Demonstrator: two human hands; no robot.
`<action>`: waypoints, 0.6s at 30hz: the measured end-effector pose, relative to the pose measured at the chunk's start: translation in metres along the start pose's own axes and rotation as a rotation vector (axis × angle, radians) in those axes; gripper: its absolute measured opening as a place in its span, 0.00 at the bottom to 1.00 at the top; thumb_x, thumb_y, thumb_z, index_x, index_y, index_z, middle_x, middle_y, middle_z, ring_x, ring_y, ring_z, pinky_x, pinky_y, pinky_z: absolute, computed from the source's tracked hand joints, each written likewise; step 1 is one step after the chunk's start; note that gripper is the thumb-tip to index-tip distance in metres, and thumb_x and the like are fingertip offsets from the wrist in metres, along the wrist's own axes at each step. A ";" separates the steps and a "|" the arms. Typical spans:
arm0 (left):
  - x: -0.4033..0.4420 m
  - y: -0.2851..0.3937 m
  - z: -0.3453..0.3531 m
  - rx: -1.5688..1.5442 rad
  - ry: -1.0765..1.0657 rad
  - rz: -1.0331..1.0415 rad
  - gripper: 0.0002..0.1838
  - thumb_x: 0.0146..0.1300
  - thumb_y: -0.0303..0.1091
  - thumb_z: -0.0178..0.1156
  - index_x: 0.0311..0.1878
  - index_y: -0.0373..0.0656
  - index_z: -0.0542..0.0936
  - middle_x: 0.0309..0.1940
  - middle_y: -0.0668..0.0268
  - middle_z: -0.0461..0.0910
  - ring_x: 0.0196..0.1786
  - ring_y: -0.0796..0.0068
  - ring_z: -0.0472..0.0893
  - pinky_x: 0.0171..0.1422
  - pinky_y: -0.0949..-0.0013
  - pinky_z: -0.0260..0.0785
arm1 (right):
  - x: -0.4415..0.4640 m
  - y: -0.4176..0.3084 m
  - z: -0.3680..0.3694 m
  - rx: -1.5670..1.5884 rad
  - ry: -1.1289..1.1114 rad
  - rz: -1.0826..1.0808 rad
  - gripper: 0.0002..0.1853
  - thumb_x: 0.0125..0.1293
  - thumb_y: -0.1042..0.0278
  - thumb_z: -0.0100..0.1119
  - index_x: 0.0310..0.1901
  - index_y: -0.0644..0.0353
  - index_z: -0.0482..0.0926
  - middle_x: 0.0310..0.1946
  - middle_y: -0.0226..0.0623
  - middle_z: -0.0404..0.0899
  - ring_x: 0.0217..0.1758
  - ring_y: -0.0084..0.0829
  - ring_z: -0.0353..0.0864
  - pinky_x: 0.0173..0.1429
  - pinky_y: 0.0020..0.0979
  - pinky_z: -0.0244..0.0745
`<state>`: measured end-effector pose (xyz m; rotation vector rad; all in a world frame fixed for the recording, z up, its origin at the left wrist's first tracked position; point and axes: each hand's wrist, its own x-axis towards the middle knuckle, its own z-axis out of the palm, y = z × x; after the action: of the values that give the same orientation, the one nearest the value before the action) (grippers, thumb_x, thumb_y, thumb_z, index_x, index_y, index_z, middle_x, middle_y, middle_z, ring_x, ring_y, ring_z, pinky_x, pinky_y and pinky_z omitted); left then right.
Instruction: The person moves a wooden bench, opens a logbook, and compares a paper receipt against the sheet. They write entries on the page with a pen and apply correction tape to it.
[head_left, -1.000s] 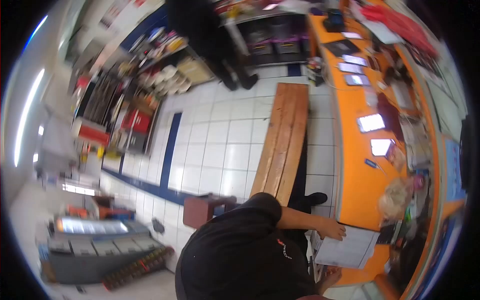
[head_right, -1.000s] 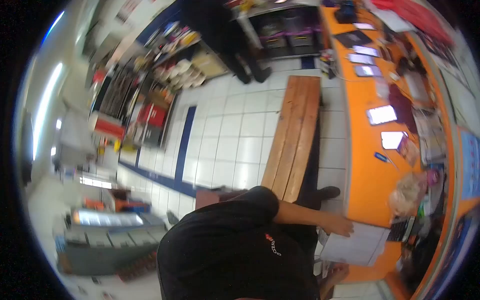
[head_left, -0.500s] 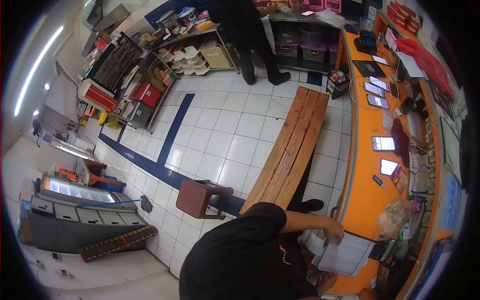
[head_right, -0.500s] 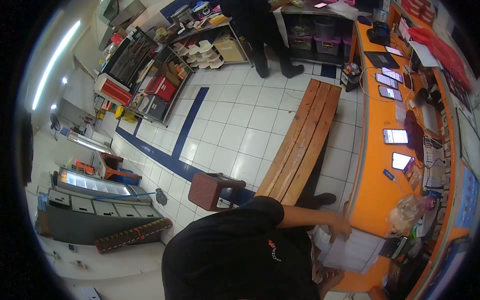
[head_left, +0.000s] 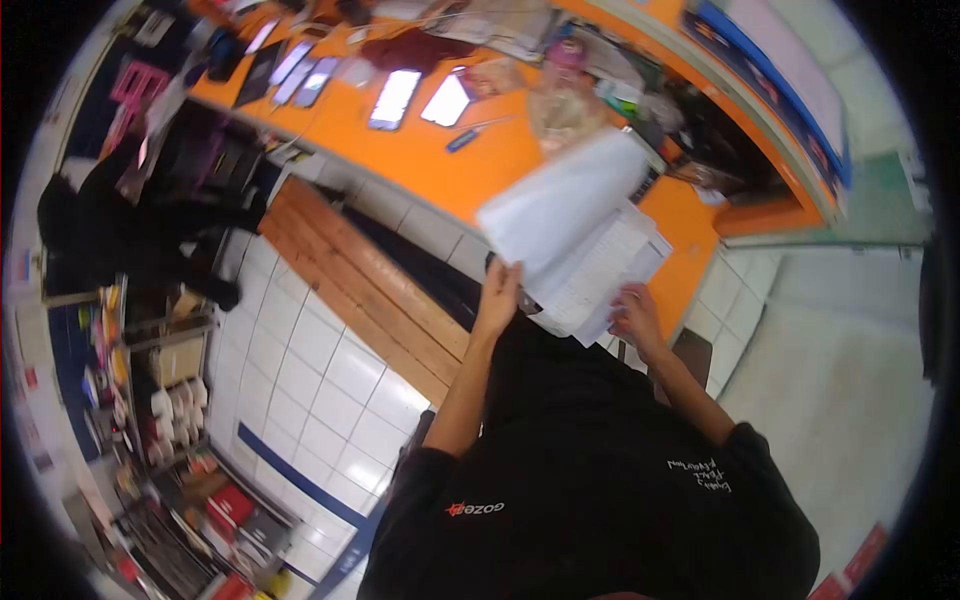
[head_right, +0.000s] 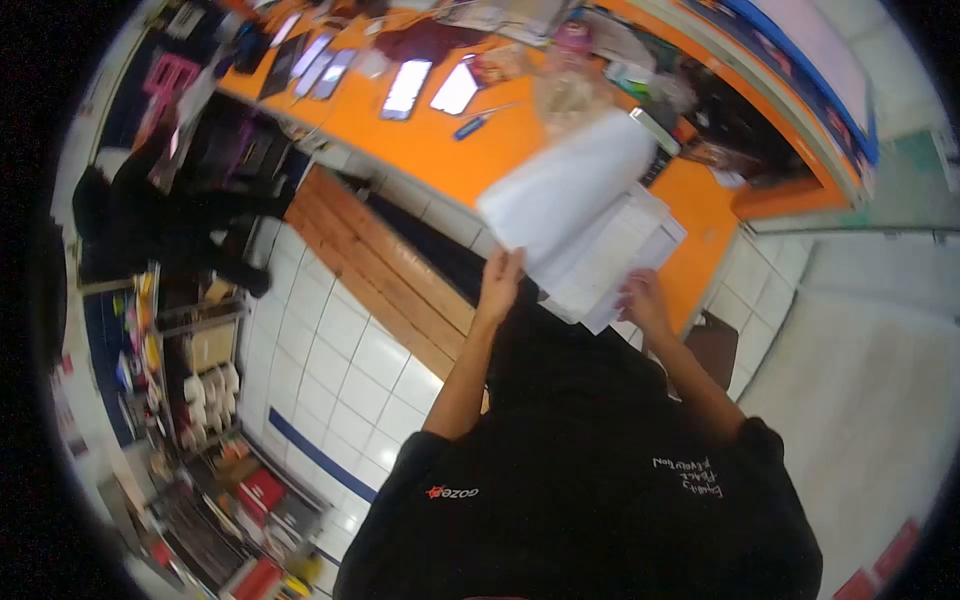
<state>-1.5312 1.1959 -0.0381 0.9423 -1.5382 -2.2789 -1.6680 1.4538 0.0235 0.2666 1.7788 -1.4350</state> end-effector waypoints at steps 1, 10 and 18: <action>-0.001 -0.008 -0.002 -0.097 0.062 -0.028 0.20 0.84 0.38 0.56 0.71 0.41 0.74 0.58 0.63 0.83 0.58 0.73 0.82 0.66 0.63 0.75 | 0.002 -0.003 0.006 -0.135 -0.060 -0.068 0.20 0.76 0.58 0.62 0.63 0.57 0.70 0.41 0.39 0.80 0.37 0.37 0.85 0.44 0.41 0.83; -0.026 0.002 0.013 -0.291 0.197 -0.085 0.17 0.85 0.36 0.52 0.69 0.40 0.73 0.63 0.60 0.80 0.67 0.67 0.80 0.72 0.53 0.75 | 0.021 -0.012 0.023 -0.935 -0.002 -0.389 0.31 0.68 0.62 0.70 0.69 0.57 0.68 0.44 0.50 0.85 0.44 0.52 0.88 0.51 0.50 0.81; -0.078 -0.026 0.029 -0.633 0.212 -0.193 0.26 0.80 0.35 0.56 0.76 0.39 0.64 0.74 0.54 0.70 0.77 0.55 0.71 0.82 0.47 0.65 | 0.027 0.004 0.001 -0.974 0.053 -0.520 0.32 0.67 0.60 0.71 0.69 0.55 0.69 0.42 0.44 0.81 0.44 0.47 0.85 0.48 0.47 0.80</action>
<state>-1.4855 1.2688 -0.0251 1.1153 -0.5897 -2.4517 -1.6824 1.4459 0.0016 -0.7083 2.4672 -0.7022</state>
